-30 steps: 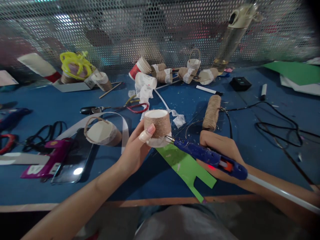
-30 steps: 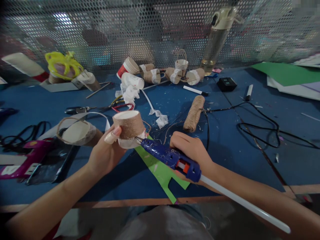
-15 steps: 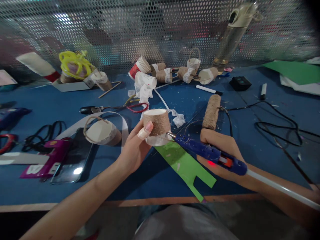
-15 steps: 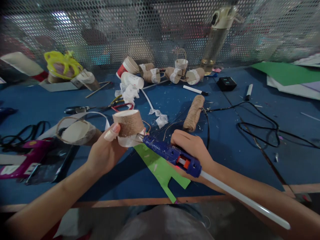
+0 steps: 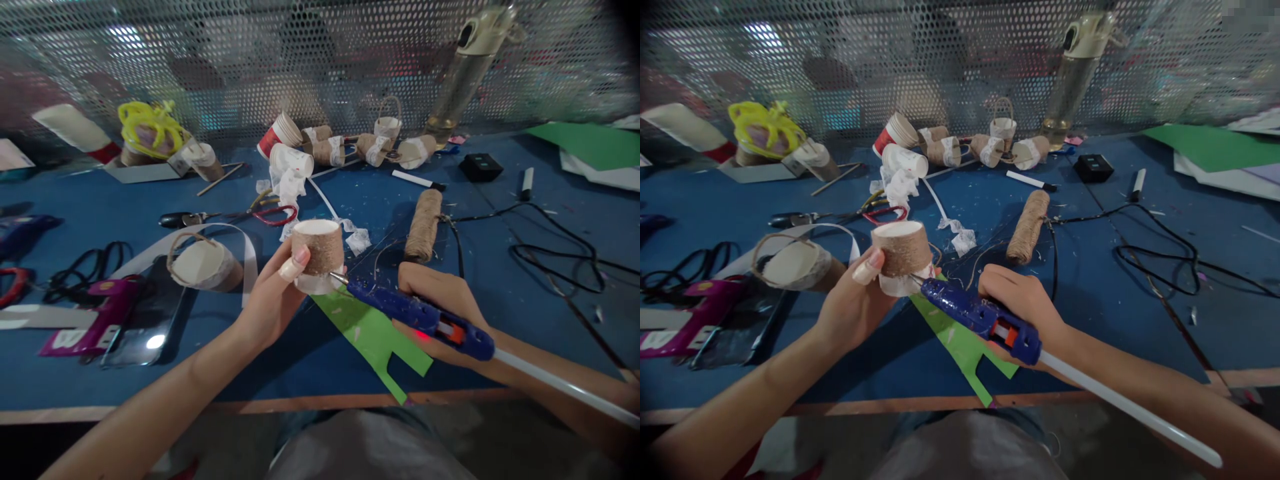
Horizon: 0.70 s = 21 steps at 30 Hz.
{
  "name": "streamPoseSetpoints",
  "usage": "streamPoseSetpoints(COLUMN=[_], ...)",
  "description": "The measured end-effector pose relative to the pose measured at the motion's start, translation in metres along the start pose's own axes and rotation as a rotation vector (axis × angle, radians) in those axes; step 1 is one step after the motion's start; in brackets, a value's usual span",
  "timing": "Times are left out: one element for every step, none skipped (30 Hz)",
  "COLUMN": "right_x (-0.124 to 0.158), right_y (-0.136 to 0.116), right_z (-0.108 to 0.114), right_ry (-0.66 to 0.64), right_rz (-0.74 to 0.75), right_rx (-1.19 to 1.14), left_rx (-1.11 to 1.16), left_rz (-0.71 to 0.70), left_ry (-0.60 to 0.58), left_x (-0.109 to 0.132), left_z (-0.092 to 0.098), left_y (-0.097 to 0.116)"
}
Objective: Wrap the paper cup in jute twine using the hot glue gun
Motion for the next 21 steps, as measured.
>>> streamPoseSetpoints(right_x=[0.0002, 0.0003, 0.0004, 0.0004, 0.0003, 0.0002, 0.0, -0.0003, -0.0005, -0.0008, -0.001, -0.0012, -0.0014, -0.0015, -0.0016, -0.0017, -0.0017, -0.0018, -0.0019, -0.0021, -0.0024], right_y=[0.0004, 0.0007, 0.001, 0.001, 0.0008, 0.0003, -0.0003, -0.0012, -0.0019, -0.0025, -0.0029, -0.0031, -0.0032, -0.0031, -0.0029, -0.0026, -0.0021, -0.0013, -0.0001, 0.0012, 0.0024], right_z=[-0.0005, -0.001, -0.0011, -0.001, -0.0007, -0.0003, 0.0002, 0.0007, 0.0012, 0.0016, 0.0019, 0.002, 0.0022, 0.0022, 0.0021, 0.0021, 0.0022, 0.0022, 0.0023, 0.0025, 0.0031], right_ry=[-0.008, -0.016, -0.017, -0.015, -0.012, -0.006, 0.001, 0.009, 0.016, 0.02, 0.023, 0.022, 0.022, 0.02, 0.017, 0.018, 0.022, 0.023, 0.027, 0.032, 0.041], right_rz=[0.011, 0.014, 0.01, 0.001, -0.01, -0.02, -0.03, -0.035, -0.04, -0.045, -0.05, -0.053, -0.058, -0.064, -0.068, -0.073, -0.083, -0.103, -0.13, -0.161, -0.193], right_rx=[-0.004, -0.006, -0.008, -0.011, -0.01, -0.005, 0.003, 0.012, 0.017, 0.02, 0.019, 0.016, 0.014, 0.011, 0.008, 0.006, 0.006, 0.011, 0.02, 0.034, 0.049], left_rx=[0.0, 0.001, -0.001, -0.007, -0.011, -0.012, -0.009, -0.002, 0.008, 0.014, 0.024, 0.035, 0.049, 0.066, 0.082, 0.096, 0.105, 0.108, 0.105, 0.097, 0.086], left_rz=[0.002, 0.001, 0.001, 0.005, 0.009, 0.009, 0.009, 0.008, 0.001, 0.004, 0.002, 0.003, 0.003, -0.002, -0.005, -0.007, -0.007, -0.006, -0.007, -0.009, -0.012], left_ry=[-0.006, -0.008, -0.007, -0.004, 0.004, 0.016, 0.027, 0.035, 0.04, 0.04, 0.04, 0.04, 0.043, 0.047, 0.051, 0.053, 0.054, 0.054, 0.054, 0.053, 0.052], left_x=[0.0002, 0.0003, 0.0004, 0.0005, 0.0005, 0.0006, 0.0007, 0.0008, 0.001, 0.0011, 0.0012, 0.0012, 0.0011, 0.0009, 0.0005, 0.0, -0.0005, -0.0009, -0.0012, -0.0014, -0.0015], left_z=[0.0, 0.0001, 0.0001, 0.0002, 0.0003, 0.0005, 0.0008, 0.001, 0.0011, 0.0012, 0.0013, 0.0013, 0.0013, 0.0013, 0.0013, 0.0011, 0.0009, 0.0007, 0.0007, 0.0008, 0.0011], left_y=[-0.0005, -0.0008, -0.0008, -0.0008, -0.0006, -0.0001, 0.0004, 0.0009, 0.0016, 0.0019, 0.0023, 0.0026, 0.0029, 0.0033, 0.0037, 0.0041, 0.0044, 0.0047, 0.005, 0.0053, 0.0054])
Point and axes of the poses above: each hand's wrist, its own x-axis away from the middle knuckle, its own z-axis out of the back of the hand, y = z × x, the point moved 3 cm from there along -x, towards the middle knuckle, and after that the axes turned 9 degrees about x, right-handed, at the moved point
